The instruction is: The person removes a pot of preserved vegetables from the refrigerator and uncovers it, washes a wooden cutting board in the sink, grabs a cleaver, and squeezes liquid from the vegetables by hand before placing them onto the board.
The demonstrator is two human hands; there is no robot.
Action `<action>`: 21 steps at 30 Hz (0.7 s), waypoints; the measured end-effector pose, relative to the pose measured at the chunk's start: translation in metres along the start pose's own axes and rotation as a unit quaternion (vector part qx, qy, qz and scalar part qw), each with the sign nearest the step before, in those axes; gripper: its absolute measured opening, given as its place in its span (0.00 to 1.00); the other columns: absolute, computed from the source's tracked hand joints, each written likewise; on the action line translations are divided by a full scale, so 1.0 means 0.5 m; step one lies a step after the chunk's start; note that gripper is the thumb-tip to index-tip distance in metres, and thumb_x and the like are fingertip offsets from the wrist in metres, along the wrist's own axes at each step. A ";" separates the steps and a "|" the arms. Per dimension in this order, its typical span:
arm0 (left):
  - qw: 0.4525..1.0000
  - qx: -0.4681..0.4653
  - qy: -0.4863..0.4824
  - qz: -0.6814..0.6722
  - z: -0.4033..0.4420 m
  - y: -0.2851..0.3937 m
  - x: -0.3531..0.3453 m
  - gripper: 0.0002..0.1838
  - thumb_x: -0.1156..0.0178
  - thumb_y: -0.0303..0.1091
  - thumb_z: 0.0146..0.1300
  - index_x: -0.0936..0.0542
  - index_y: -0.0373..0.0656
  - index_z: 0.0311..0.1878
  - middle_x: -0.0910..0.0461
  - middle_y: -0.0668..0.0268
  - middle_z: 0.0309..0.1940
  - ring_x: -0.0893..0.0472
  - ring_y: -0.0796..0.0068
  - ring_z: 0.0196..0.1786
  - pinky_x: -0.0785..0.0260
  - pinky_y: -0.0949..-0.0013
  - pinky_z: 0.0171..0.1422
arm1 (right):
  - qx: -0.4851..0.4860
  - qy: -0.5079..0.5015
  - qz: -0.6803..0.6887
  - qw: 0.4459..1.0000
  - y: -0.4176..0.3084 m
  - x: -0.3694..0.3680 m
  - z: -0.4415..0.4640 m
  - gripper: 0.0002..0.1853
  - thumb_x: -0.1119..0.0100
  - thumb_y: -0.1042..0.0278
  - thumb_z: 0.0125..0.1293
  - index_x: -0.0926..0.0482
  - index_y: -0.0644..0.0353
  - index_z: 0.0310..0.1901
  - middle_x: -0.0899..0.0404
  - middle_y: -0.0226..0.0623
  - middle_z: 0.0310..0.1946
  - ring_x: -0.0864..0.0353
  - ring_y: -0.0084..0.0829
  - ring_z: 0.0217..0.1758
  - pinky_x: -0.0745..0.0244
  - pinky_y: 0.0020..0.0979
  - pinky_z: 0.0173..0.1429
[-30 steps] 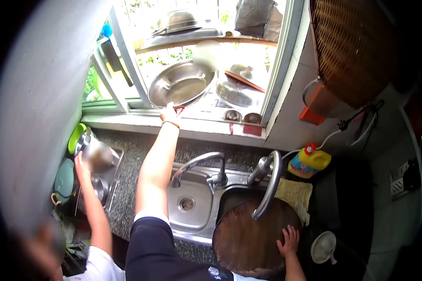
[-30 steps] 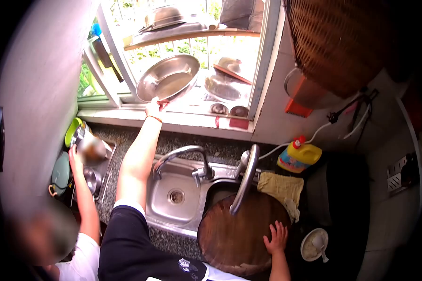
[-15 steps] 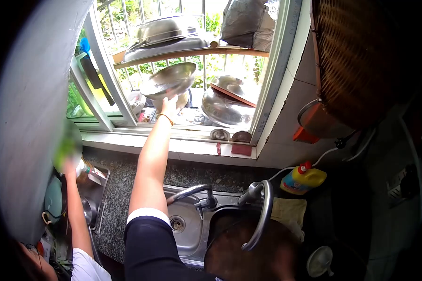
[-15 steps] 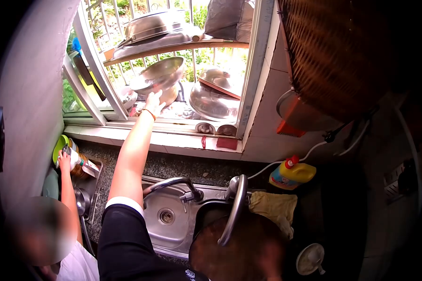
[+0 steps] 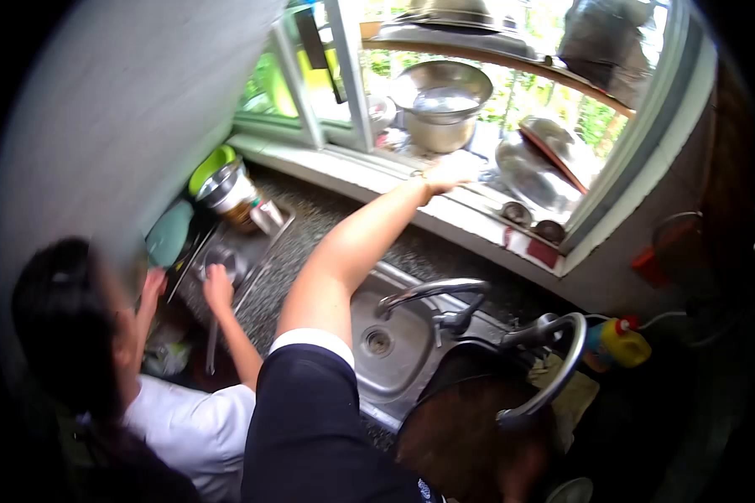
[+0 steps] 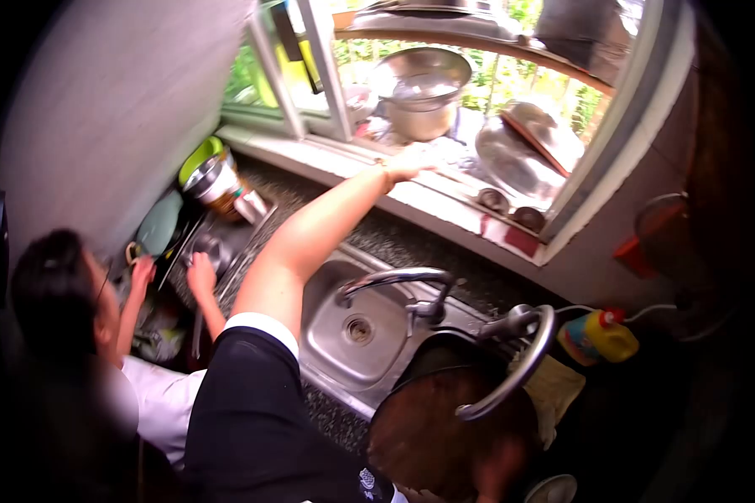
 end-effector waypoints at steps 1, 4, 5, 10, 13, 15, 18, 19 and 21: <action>0.998 -0.035 -0.044 -0.010 0.009 -0.010 -0.025 0.27 0.37 0.44 0.51 0.26 0.35 0.50 0.24 0.53 0.46 0.26 0.64 0.49 0.34 0.65 0.53 | -0.023 -0.005 0.034 0.999 0.004 -0.004 0.003 0.13 0.43 0.60 0.47 0.32 0.59 0.27 0.31 0.47 0.28 0.32 0.51 0.35 0.36 0.46 0.38; 0.992 -0.020 -0.116 0.037 -0.118 0.052 -0.040 0.26 0.42 0.44 0.58 0.30 0.38 0.56 0.29 0.57 0.52 0.31 0.69 0.56 0.39 0.68 0.58 | -0.041 -0.010 -0.023 0.999 0.008 0.000 -0.014 0.15 0.43 0.60 0.49 0.29 0.61 0.35 0.30 0.48 0.37 0.31 0.50 0.42 0.34 0.45 0.46; 0.987 -0.041 -0.151 0.028 -0.161 0.079 -0.042 0.25 0.43 0.44 0.59 0.29 0.37 0.55 0.28 0.57 0.53 0.31 0.70 0.56 0.39 0.68 0.59 | -0.058 -0.002 -0.035 0.998 0.024 -0.001 -0.034 0.16 0.43 0.60 0.50 0.28 0.61 0.36 0.29 0.49 0.39 0.31 0.50 0.44 0.34 0.45 0.47; 0.987 -0.116 -0.114 0.006 -0.305 0.123 0.014 0.21 0.45 0.39 0.61 0.28 0.37 0.54 0.27 0.58 0.51 0.27 0.70 0.52 0.38 0.70 0.59 | -0.162 -0.093 -0.020 0.982 0.110 -0.054 -0.099 0.33 0.45 0.53 0.52 0.36 0.57 0.60 0.42 0.43 0.62 0.47 0.46 0.67 0.52 0.43 0.70; 0.955 -0.226 0.171 0.084 -0.433 0.200 0.102 0.14 0.42 0.33 0.56 0.24 0.34 0.43 0.23 0.54 0.44 0.26 0.60 0.52 0.38 0.65 0.58 | -0.064 -0.062 -0.133 0.987 0.057 -0.020 -0.086 0.32 0.45 0.50 0.52 0.34 0.55 0.58 0.40 0.42 0.61 0.48 0.45 0.66 0.55 0.45 0.70; 0.868 -0.331 0.352 0.119 -0.557 0.258 0.113 0.08 0.44 0.26 0.54 0.24 0.35 0.38 0.23 0.54 0.40 0.25 0.57 0.49 0.36 0.61 0.56 | -0.062 -0.050 -0.096 0.992 0.080 -0.036 -0.092 0.32 0.45 0.50 0.52 0.34 0.55 0.58 0.40 0.42 0.61 0.47 0.44 0.66 0.55 0.46 0.70; 0.881 -0.361 0.299 0.059 -0.668 0.277 0.028 0.07 0.47 0.20 0.51 0.24 0.39 0.34 0.24 0.59 0.33 0.25 0.61 0.41 0.34 0.62 0.51 | -0.051 -0.042 -0.093 0.993 0.062 -0.020 -0.091 0.31 0.44 0.50 0.51 0.33 0.54 0.57 0.40 0.41 0.61 0.46 0.43 0.66 0.55 0.47 0.70; 0.905 -0.326 0.266 0.062 -0.686 0.259 -0.026 0.07 0.46 0.21 0.49 0.24 0.40 0.33 0.23 0.61 0.32 0.25 0.63 0.39 0.34 0.64 0.48 | -0.044 -0.039 -0.124 0.990 0.052 -0.010 -0.090 0.31 0.43 0.50 0.50 0.33 0.53 0.56 0.40 0.40 0.61 0.46 0.43 0.66 0.55 0.48 0.69; 0.953 -0.265 0.146 0.007 -0.714 0.187 -0.179 0.07 0.42 0.23 0.47 0.22 0.42 0.31 0.22 0.64 0.29 0.24 0.64 0.37 0.33 0.65 0.46 | -0.057 -0.059 -0.093 0.992 0.083 -0.031 -0.089 0.30 0.42 0.50 0.49 0.32 0.52 0.55 0.40 0.39 0.61 0.46 0.43 0.66 0.54 0.49 0.69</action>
Point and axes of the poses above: each hand's wrist, its own z-axis towards the middle knuckle, its own x-axis out of the back of the hand, y = z × x, the point moved 10 cm from there along z, towards the middle knuckle
